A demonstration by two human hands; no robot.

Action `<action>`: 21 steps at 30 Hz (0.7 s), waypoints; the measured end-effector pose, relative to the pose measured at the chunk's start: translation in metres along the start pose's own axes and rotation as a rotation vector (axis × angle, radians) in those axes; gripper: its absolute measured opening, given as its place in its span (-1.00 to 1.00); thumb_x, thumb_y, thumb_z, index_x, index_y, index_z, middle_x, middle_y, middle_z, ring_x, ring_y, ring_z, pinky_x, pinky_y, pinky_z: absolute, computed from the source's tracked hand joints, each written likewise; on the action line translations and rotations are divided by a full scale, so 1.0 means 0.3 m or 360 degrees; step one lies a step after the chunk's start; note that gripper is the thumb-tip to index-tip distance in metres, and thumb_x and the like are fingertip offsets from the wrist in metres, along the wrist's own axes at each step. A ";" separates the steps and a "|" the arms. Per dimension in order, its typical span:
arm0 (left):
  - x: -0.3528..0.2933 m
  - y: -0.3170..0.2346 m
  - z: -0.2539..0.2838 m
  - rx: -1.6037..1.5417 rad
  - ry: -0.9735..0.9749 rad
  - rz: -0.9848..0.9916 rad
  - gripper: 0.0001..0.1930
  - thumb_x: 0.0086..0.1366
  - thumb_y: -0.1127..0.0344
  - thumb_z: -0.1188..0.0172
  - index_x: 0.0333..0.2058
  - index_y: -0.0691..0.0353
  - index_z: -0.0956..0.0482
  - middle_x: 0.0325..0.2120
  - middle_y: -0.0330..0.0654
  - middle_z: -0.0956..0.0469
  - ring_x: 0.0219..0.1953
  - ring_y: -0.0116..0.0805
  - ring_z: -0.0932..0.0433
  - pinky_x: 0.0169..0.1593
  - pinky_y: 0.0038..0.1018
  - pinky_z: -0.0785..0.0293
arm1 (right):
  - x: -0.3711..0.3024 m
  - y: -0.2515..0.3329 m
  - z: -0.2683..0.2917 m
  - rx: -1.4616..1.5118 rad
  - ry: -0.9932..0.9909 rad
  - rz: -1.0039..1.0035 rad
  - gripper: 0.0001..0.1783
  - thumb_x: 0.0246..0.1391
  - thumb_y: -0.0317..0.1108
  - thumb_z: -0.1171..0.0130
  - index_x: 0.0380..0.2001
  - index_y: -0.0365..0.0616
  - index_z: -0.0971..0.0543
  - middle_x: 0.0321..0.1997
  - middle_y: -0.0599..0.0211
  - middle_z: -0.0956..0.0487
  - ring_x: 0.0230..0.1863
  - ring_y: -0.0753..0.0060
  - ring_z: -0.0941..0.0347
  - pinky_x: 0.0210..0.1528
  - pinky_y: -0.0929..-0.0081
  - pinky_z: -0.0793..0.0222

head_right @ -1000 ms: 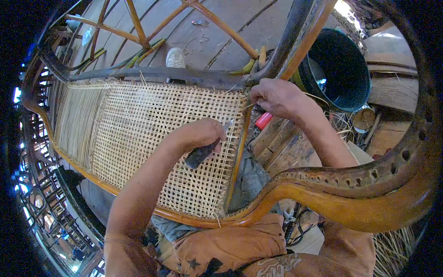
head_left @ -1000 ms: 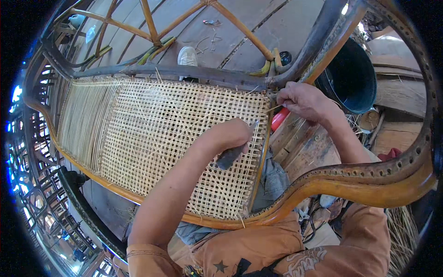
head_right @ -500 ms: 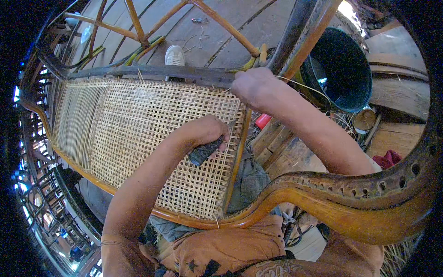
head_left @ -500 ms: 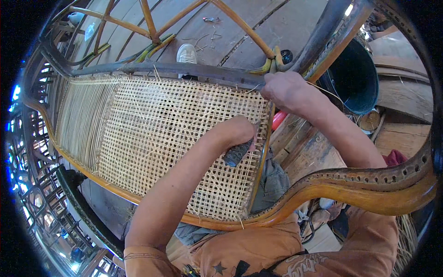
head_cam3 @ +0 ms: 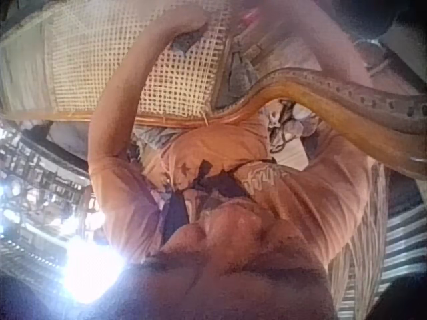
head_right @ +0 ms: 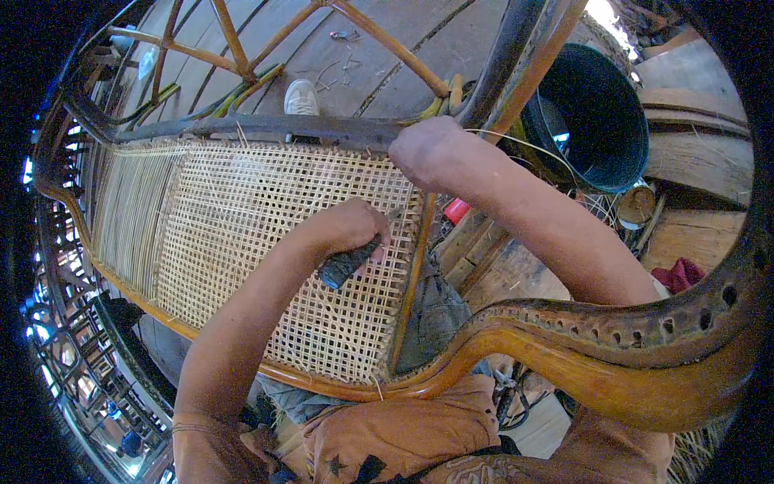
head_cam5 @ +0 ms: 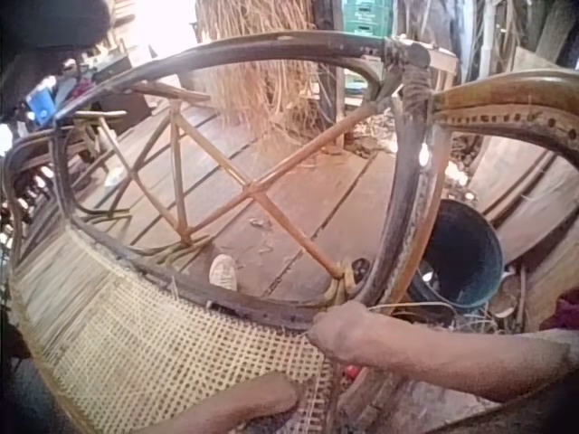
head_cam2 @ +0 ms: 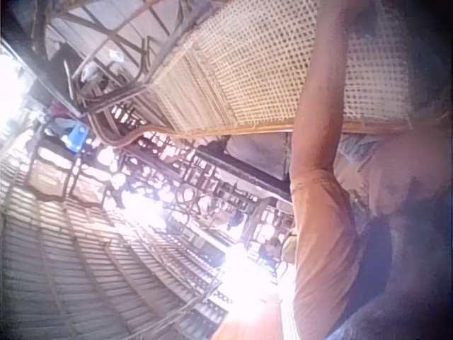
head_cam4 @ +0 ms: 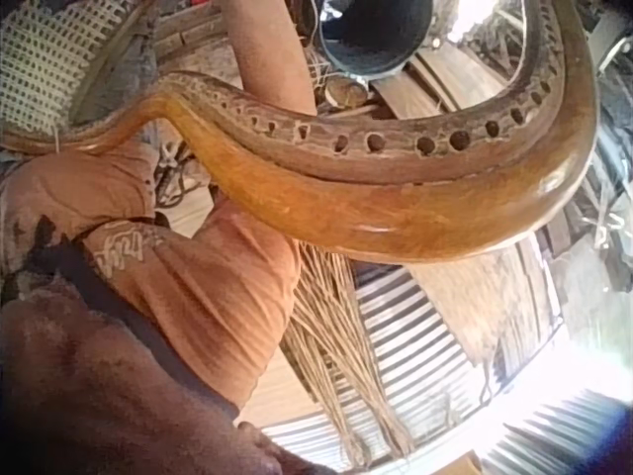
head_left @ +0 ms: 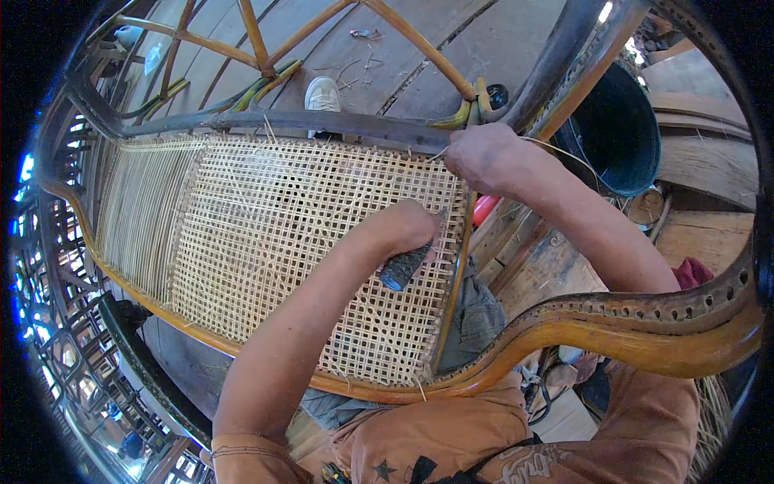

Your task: Weaving a rattan chair using strips and a small weaving tool.

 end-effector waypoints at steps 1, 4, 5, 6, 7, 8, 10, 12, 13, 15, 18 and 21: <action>-0.001 0.004 0.011 -0.0022 -0.0032 0.0033 -0.74 0.16 0.37 0.11 -0.52 0.40 -0.53 -0.62 -0.08 -0.54 -0.66 -0.21 -0.54 -0.55 -0.33 -0.50 | -0.007 -0.004 -0.002 0.0016 0.0004 -0.0033 -0.84 -0.09 -0.41 0.00 -0.46 -0.13 -0.58 -0.38 0.15 -0.53 -0.26 0.08 -0.51 -0.28 0.23 -0.44; -0.009 -0.073 0.039 0.1156 -0.0174 -0.0484 -0.72 0.15 0.31 0.08 -0.53 0.36 -0.56 -0.56 -0.03 -0.56 -0.54 -0.12 -0.56 -0.38 -0.27 -0.50 | -0.050 -0.022 -0.012 0.0106 -0.0043 -0.0102 -0.84 -0.08 -0.40 0.00 -0.46 -0.15 -0.57 -0.43 0.10 -0.52 -0.28 0.06 -0.49 -0.30 0.24 -0.42; -0.002 -0.046 0.069 0.0931 -0.0209 -0.0009 -0.73 0.14 0.28 0.06 -0.50 0.33 -0.57 -0.52 -0.01 -0.57 -0.47 -0.08 -0.57 -0.31 -0.24 -0.48 | -0.072 -0.032 -0.013 0.0186 -0.0136 -0.0129 -0.84 -0.08 -0.39 0.00 -0.46 -0.17 -0.56 -0.45 0.08 -0.51 -0.31 0.04 -0.48 -0.32 0.24 -0.41; -0.013 -0.020 0.089 0.0689 -0.0231 0.0437 -0.73 0.14 0.24 0.03 -0.47 0.31 -0.58 -0.48 0.00 -0.57 -0.39 -0.05 -0.57 -0.24 -0.22 -0.46 | -0.096 -0.039 -0.033 0.0174 -0.0092 -0.0137 -0.84 -0.08 -0.39 0.00 -0.46 -0.17 -0.56 -0.45 0.08 -0.51 -0.31 0.04 -0.48 -0.32 0.24 -0.41; -0.024 -0.039 0.097 0.0682 -0.0241 0.0457 -0.73 0.14 0.24 0.03 -0.47 0.31 -0.58 -0.48 0.00 -0.57 -0.39 -0.05 -0.57 -0.24 -0.22 -0.46 | -0.123 -0.046 -0.037 0.0247 -0.0222 -0.0122 -0.84 -0.08 -0.38 -0.01 -0.47 -0.18 -0.55 -0.44 0.07 -0.51 -0.33 0.02 -0.46 -0.32 0.24 -0.40; -0.040 -0.059 0.115 0.0855 -0.0327 0.0531 -0.74 0.12 0.23 0.01 -0.46 0.29 -0.58 -0.44 0.00 -0.58 -0.36 -0.05 -0.57 -0.24 -0.21 -0.46 | -0.147 -0.056 -0.047 0.0304 -0.0323 -0.0136 -0.84 -0.08 -0.36 -0.02 -0.47 -0.20 -0.54 -0.43 0.06 -0.50 -0.34 -0.01 -0.44 -0.32 0.24 -0.38; -0.060 -0.108 0.139 0.1029 -0.0405 0.0596 -0.74 0.11 0.22 -0.01 -0.44 0.27 -0.59 -0.41 -0.01 -0.58 -0.32 -0.06 -0.57 -0.24 -0.19 -0.45 | -0.175 -0.063 -0.078 0.0444 -0.0411 -0.0069 -0.84 -0.08 -0.36 -0.02 -0.47 -0.21 -0.53 -0.44 0.06 -0.51 -0.36 0.00 -0.43 -0.31 0.25 -0.37; -0.059 -0.156 0.140 0.1098 -0.0375 0.0543 -0.77 0.07 0.27 -0.02 -0.41 0.24 -0.60 -0.39 -0.02 -0.58 -0.31 -0.07 -0.57 -0.23 -0.21 -0.46 | -0.194 -0.068 -0.107 0.0565 -0.0468 -0.0037 -0.83 -0.08 -0.36 -0.02 -0.47 -0.23 -0.53 -0.44 0.06 -0.51 -0.37 0.01 -0.42 -0.30 0.26 -0.36; -0.056 -0.172 0.135 0.1099 -0.0354 0.0548 -0.77 0.07 0.27 -0.02 -0.41 0.24 -0.60 -0.39 -0.02 -0.58 -0.31 -0.07 -0.57 -0.23 -0.21 -0.46 | -0.200 -0.071 -0.120 0.0711 -0.0468 -0.0050 -0.83 -0.08 -0.37 -0.02 -0.45 -0.24 -0.53 -0.44 0.06 -0.50 -0.35 0.04 -0.43 -0.29 0.29 -0.35; -0.049 -0.197 0.128 0.1216 -0.0382 0.0542 -0.77 0.05 0.33 -0.04 -0.34 0.15 -0.63 -0.34 -0.12 -0.60 -0.24 -0.22 -0.58 -0.23 -0.30 -0.46 | -0.206 -0.064 -0.137 0.0856 -0.0463 -0.0047 -0.82 -0.07 -0.38 -0.01 -0.44 -0.25 -0.52 -0.44 0.07 -0.50 -0.33 0.06 -0.43 -0.27 0.31 -0.34; -0.026 -0.195 0.119 0.1215 -0.0321 0.0533 -0.77 0.05 0.35 -0.03 -0.34 0.16 -0.63 -0.33 -0.12 -0.60 -0.25 -0.21 -0.58 -0.22 -0.28 -0.46 | -0.223 -0.061 -0.140 0.1051 -0.0480 -0.0108 -0.82 -0.08 -0.42 0.01 -0.41 -0.25 -0.53 -0.43 0.09 -0.50 -0.33 0.12 -0.44 -0.26 0.35 -0.34; -0.019 -0.167 0.125 0.1155 -0.0304 0.0534 -0.76 0.04 0.35 -0.03 -0.33 0.17 -0.63 -0.31 -0.11 -0.60 -0.25 -0.20 -0.58 -0.21 -0.29 -0.47 | -0.253 -0.080 -0.117 0.1191 -0.0675 -0.0179 -0.82 -0.09 -0.43 0.01 -0.41 -0.25 -0.53 -0.41 0.12 -0.50 -0.33 0.17 -0.44 -0.26 0.38 -0.33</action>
Point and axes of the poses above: each hand's wrist, its own x-axis towards the middle knuckle, its own z-axis out of the back of the hand, y = z × x, the point moved 5 cm from there along x, towards the middle knuckle
